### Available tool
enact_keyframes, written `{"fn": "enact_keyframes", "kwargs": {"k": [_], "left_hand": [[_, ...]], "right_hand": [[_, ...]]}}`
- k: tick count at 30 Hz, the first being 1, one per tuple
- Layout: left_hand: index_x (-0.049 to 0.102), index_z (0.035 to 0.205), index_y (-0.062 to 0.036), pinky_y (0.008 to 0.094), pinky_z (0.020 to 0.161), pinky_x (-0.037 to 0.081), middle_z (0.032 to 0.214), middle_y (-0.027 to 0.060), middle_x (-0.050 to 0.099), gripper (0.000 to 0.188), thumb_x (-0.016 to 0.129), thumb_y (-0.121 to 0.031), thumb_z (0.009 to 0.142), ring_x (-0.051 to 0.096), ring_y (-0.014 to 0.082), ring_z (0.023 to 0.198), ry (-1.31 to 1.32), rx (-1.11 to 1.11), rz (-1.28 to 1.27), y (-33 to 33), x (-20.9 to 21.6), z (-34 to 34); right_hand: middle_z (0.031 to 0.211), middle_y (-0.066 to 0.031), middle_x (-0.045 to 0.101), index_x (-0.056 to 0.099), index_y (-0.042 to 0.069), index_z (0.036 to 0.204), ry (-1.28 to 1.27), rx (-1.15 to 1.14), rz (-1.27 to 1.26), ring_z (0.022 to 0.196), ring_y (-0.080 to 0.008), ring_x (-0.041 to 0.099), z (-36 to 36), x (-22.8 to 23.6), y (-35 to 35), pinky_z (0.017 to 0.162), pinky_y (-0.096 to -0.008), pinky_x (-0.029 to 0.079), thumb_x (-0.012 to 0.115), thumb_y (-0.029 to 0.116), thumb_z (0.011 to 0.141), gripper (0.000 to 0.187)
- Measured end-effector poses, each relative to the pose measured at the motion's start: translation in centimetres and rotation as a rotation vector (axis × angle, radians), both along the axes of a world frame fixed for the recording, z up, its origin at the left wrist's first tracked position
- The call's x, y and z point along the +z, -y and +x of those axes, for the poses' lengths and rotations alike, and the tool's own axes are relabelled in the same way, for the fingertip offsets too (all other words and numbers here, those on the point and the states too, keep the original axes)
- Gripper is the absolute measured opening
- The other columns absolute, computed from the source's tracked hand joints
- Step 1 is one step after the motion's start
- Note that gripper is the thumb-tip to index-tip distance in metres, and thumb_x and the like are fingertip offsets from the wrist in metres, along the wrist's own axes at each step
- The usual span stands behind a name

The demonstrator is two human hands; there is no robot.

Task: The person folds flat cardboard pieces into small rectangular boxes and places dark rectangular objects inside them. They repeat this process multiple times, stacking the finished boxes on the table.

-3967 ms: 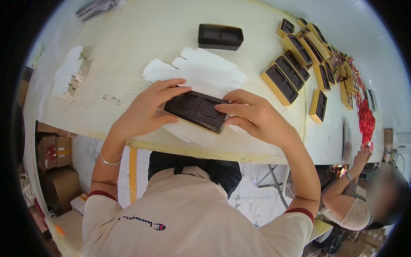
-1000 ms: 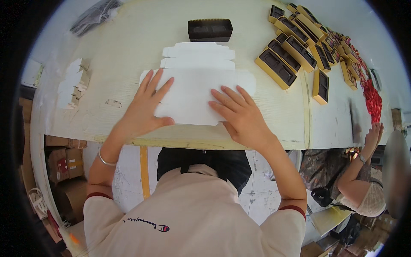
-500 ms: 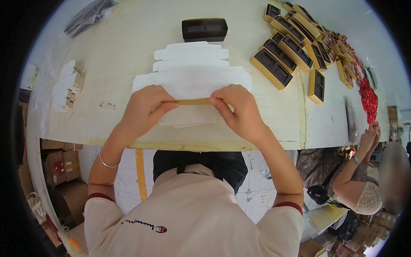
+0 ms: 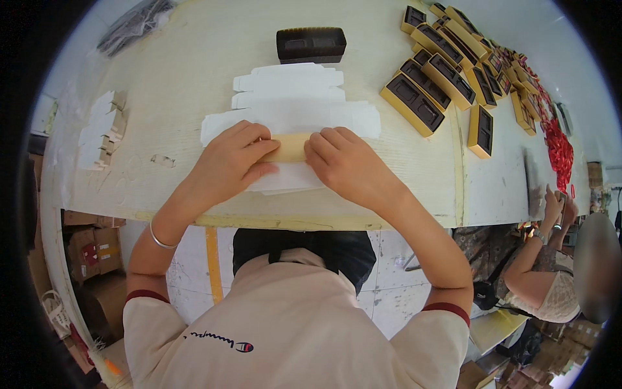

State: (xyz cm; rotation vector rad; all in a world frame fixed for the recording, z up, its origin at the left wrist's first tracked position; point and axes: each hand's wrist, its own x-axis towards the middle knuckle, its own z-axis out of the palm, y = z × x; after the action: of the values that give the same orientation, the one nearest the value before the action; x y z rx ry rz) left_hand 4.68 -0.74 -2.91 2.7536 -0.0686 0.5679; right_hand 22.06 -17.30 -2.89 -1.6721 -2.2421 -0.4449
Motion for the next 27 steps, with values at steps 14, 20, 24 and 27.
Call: {"fn": "enact_keyframes", "kwargs": {"k": [14,20,24,27], "left_hand": [[0.061,0.084,-0.0038,0.035,0.066,0.047,0.085,0.0065,0.059,0.004,0.061,-0.007,0.083,0.057,0.025,0.077,-0.056,0.033,-0.01,-0.5,-0.8,0.6],[0.063,0.098,-0.0078,0.0355,0.069,0.045,0.089,0.007,0.058,0.014,0.062,-0.013,0.085,0.056,0.0253,0.082,-0.001,0.168,0.136,-0.5,0.7,1.4],[0.046,0.132,-0.0128,0.0327,0.076,0.046,0.106,0.0079,0.057,0.057,0.069,-0.029,0.083,0.056,0.0211,0.093,-0.092,0.324,-0.375,2.4,5.5,-0.9],[0.017,0.148,-0.0168,0.0346,0.081,0.05,0.12,0.0113,0.05,0.082,0.069,-0.03,0.086,0.057,0.0214,0.1,-0.047,0.112,-1.034,3.7,4.0,-1.3]], "right_hand": [[0.084,-0.0122,0.055,0.059,0.0,0.095,-0.263,-0.195,-0.171,0.08,-0.0294,0.056,-0.7,-0.3,-0.8,0.071,-0.0372,0.048,0.057,0.002,0.074,0.021],[0.08,-0.0171,0.061,0.059,0.001,0.102,-0.672,-0.299,-0.407,0.079,-0.0349,0.06,0.3,2.1,-2.1,0.069,-0.0394,0.048,0.055,0.001,0.086,0.017],[0.076,-0.018,0.061,0.058,0.004,0.109,-0.893,-0.399,-0.041,0.073,-0.033,0.061,-1.4,5.4,-0.7,0.062,-0.0392,0.048,0.055,0.0,0.089,0.021],[0.085,-0.0167,0.061,0.051,-0.003,0.122,-0.591,-0.292,0.079,0.076,-0.0323,0.06,-5.0,5.3,0.6,0.063,-0.038,0.049,0.055,-0.005,0.085,0.037]]}}
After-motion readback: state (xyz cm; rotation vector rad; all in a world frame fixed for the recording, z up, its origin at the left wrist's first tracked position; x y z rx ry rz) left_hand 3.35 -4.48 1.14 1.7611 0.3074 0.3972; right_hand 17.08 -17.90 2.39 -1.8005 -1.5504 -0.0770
